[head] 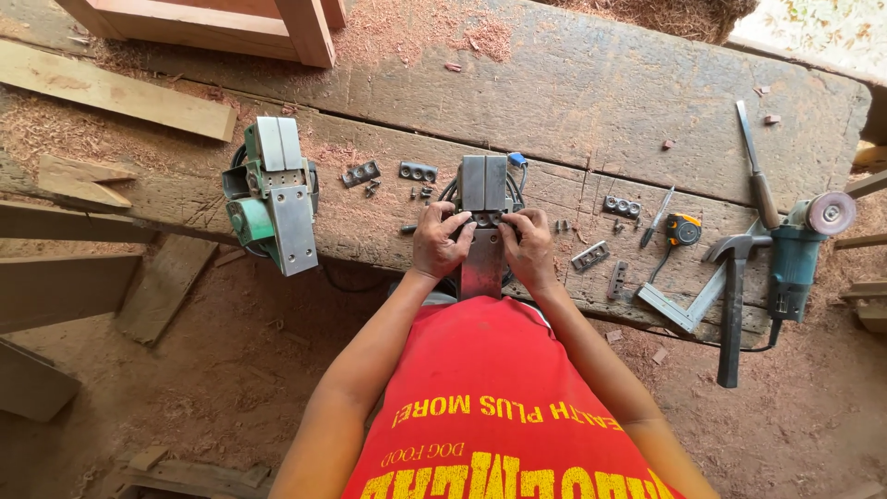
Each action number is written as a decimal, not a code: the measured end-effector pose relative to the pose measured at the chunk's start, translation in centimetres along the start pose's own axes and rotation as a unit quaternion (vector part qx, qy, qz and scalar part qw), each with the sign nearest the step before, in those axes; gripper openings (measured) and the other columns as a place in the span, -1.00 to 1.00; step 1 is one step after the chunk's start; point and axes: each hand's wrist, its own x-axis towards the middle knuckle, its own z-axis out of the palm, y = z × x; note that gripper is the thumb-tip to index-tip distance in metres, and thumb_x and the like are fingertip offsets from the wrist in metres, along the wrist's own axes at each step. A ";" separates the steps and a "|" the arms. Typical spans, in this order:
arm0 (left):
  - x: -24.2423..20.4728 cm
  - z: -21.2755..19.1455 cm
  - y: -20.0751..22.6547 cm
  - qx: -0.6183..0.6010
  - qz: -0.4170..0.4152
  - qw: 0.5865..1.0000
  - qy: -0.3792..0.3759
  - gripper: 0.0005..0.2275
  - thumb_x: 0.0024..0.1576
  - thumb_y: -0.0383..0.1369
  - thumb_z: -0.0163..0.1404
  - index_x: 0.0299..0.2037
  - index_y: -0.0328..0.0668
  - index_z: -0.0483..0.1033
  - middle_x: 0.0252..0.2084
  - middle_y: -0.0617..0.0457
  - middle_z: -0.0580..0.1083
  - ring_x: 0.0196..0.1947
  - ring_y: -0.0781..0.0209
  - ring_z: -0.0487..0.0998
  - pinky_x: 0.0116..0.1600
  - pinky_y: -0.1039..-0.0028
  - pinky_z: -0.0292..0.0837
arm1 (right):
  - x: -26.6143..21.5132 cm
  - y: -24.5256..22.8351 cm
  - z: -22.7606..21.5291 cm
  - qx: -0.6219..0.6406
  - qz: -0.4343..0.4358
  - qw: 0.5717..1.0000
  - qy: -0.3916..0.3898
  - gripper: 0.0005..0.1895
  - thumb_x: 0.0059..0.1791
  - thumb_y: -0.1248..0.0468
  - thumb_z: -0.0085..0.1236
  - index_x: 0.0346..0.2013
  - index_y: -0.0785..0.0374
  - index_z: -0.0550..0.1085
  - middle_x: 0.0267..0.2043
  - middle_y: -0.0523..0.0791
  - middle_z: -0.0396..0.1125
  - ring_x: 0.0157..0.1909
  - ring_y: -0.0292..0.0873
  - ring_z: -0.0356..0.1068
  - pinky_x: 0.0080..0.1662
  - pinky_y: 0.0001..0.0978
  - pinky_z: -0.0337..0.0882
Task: The recorder is seen assembling or repairing an electric wood planer on a wooden workbench.
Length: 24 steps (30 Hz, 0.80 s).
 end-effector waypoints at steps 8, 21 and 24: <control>0.1 -0.1 0.2 -0.013 0.000 1.000 0.001 -0.83 0.02 -0.40 0.24 -0.20 -0.17 0.61 -0.11 -0.12 0.46 -0.10 -0.10 0.50 0.00 0.22 0.47 | 0.0 2.2 -1.7 0.065 0.039 0.997 -0.034 -0.81 0.02 0.36 0.23 -0.07 0.30 0.57 -0.05 0.01 0.38 -0.09 -0.11 0.47 -0.10 -0.34 0.50; -0.1 0.2 -0.2 -0.013 0.009 1.000 -0.009 -0.78 -0.02 -0.40 0.25 -0.18 -0.21 0.58 -0.09 -0.17 0.43 -0.08 -0.15 0.48 0.04 0.17 0.44 | -3.2 19.1 -4.8 -0.125 0.299 0.946 -0.006 -0.78 0.04 0.27 0.24 -0.02 0.17 0.60 -0.03 0.00 0.48 -0.01 -0.07 0.49 0.05 -0.22 0.46; -0.2 0.3 -0.3 -0.013 0.003 1.000 -0.006 -0.80 0.00 -0.40 0.25 -0.18 -0.19 0.59 -0.08 -0.16 0.44 -0.06 -0.13 0.49 0.06 0.18 0.45 | -2.5 17.6 -3.7 -0.129 0.336 0.932 -0.040 -0.74 -0.02 0.23 0.27 -0.02 0.08 0.60 -0.05 0.03 0.40 -0.03 -0.01 0.46 0.00 -0.15 0.49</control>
